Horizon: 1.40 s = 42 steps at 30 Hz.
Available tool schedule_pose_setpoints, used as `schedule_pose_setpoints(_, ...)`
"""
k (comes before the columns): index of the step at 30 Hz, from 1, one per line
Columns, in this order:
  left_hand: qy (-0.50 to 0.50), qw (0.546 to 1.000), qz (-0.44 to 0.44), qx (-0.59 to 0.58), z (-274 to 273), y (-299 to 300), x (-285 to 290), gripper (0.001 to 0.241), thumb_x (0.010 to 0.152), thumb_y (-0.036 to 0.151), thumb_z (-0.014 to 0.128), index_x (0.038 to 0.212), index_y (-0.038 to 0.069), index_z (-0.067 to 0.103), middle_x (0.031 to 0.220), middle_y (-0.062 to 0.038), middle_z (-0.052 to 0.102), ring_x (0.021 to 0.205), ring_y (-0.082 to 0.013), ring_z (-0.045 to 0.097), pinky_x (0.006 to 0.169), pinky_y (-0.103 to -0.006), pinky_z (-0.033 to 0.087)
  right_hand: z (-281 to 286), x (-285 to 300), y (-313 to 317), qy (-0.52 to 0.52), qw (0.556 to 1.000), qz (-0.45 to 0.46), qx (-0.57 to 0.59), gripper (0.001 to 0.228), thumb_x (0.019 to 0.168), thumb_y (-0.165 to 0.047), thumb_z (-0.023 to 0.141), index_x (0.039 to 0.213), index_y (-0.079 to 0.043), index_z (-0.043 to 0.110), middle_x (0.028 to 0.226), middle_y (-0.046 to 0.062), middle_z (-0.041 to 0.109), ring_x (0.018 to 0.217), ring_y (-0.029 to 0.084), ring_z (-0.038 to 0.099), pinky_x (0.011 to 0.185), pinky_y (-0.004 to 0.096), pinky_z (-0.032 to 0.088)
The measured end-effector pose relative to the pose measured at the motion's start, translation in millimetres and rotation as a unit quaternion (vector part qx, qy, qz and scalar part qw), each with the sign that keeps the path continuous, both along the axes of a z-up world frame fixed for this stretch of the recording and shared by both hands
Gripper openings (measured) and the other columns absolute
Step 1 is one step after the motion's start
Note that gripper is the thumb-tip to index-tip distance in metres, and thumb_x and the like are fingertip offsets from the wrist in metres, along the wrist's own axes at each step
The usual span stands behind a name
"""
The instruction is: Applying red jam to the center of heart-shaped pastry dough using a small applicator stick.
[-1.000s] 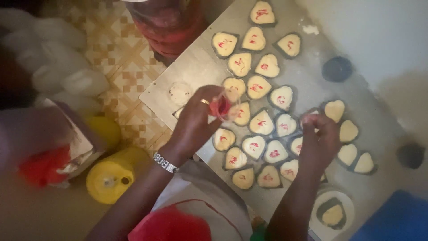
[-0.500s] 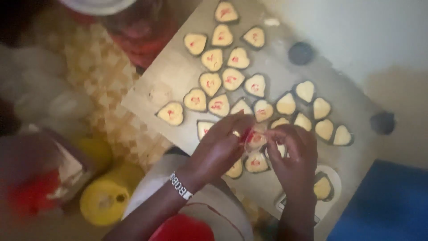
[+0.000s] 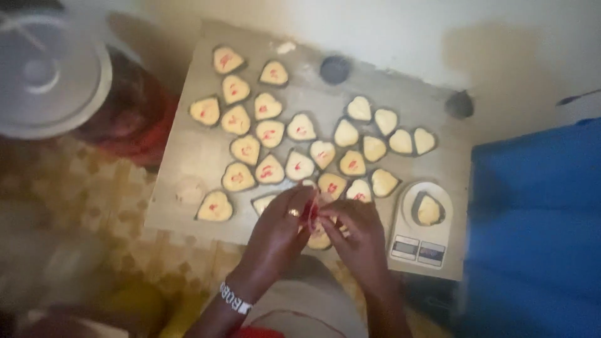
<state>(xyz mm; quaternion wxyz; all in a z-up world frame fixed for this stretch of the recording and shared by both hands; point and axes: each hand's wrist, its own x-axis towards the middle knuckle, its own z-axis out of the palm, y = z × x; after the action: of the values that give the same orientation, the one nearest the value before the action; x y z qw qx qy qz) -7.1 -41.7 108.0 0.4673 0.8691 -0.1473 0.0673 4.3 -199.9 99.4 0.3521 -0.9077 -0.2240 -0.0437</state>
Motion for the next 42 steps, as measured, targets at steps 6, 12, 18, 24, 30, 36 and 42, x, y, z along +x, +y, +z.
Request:
schedule_pose_setpoints(6,0.031,0.999,-0.026,-0.017,-22,-10,-15,0.053,0.072,-0.005,0.063,0.122,-0.001,0.044,0.118,-0.021,0.052,0.110,-0.0368,0.049,0.090,-0.0435,0.043,-13,-22,-13,-0.060,0.994,-0.094,0.012,0.008,0.079,-0.017,0.066,0.081,-0.011,0.064,0.082,0.004,0.063,0.080,0.021,0.057,0.071,0.033,0.042)
schedule_pose_setpoints(12,0.102,0.991,-0.079,-0.018,-12,-44,-14,0.048,0.076,0.003,0.063,0.121,-0.002,0.046,0.122,-0.022,0.049,0.112,-0.0341,0.048,0.090,-0.0401,0.042,-9,-34,-52,-0.028,0.993,-0.111,-0.031,0.008,0.079,-0.020,0.062,0.077,-0.013,0.060,0.078,0.002,0.064,0.077,0.020,0.058,0.070,0.036,0.036)
schedule_pose_setpoints(18,0.044,0.990,-0.114,-0.063,-43,-112,-7,0.059,0.069,0.005,0.070,0.123,0.000,0.046,0.121,-0.019,0.052,0.115,-0.0339,0.047,0.098,-0.0417,0.036,16,-41,-111,0.019,0.975,-0.212,0.059,0.003,0.077,-0.013,0.062,0.074,-0.011,0.061,0.073,0.003,0.060,0.068,0.014,0.056,0.058,0.027,0.045)
schedule_pose_setpoints(24,0.121,0.974,-0.110,-0.155,-17,-187,12,0.020,0.071,0.010,0.058,0.090,0.008,0.054,0.080,-0.006,0.060,0.071,-0.0180,0.059,0.061,-0.0284,0.048,-11,-26,-203,0.047,0.943,-0.305,0.121,0.003,0.076,-0.010,0.063,0.075,-0.012,0.062,0.079,0.000,0.058,0.072,0.012,0.051,0.071,0.027,0.040)
schedule_pose_setpoints(30,0.103,0.989,0.009,-0.102,-76,-231,7,0.046,0.072,0.010,0.069,0.114,0.004,0.051,0.110,-0.015,0.059,0.101,-0.0311,0.056,0.084,-0.0391,0.044,-52,0,-261,0.035,0.965,-0.242,0.095,0.001,0.079,-0.010,0.061,0.078,-0.009,0.061,0.082,0.003,0.058,0.072,0.015,0.052,0.065,0.027,0.041)
schedule_pose_setpoints(36,0.167,0.979,0.117,-0.019,-90,-234,-11,0.056,0.072,0.017,0.071,0.122,0.006,0.047,0.115,-0.017,0.055,0.108,-0.0367,0.052,0.091,-0.0433,0.042,-89,19,-281,-0.017,0.981,-0.121,0.150,0.006,0.080,-0.006,0.065,0.085,-0.010,0.064,0.073,0.004,0.059,0.059,0.019,0.053,0.061,0.030,0.041)
schedule_pose_setpoints(42,0.180,0.975,0.131,0.011,-84,-233,-24,0.060,0.070,0.016,0.074,0.123,0.005,0.048,0.117,-0.017,0.054,0.110,-0.0352,0.052,0.092,-0.0405,0.043,-49,30,-267,-0.086,0.989,-0.107,0.050,0.008,0.080,-0.009,0.069,0.084,-0.011,0.063,0.074,0.002,0.057,0.060,0.017,0.054,0.062,0.029,0.041)
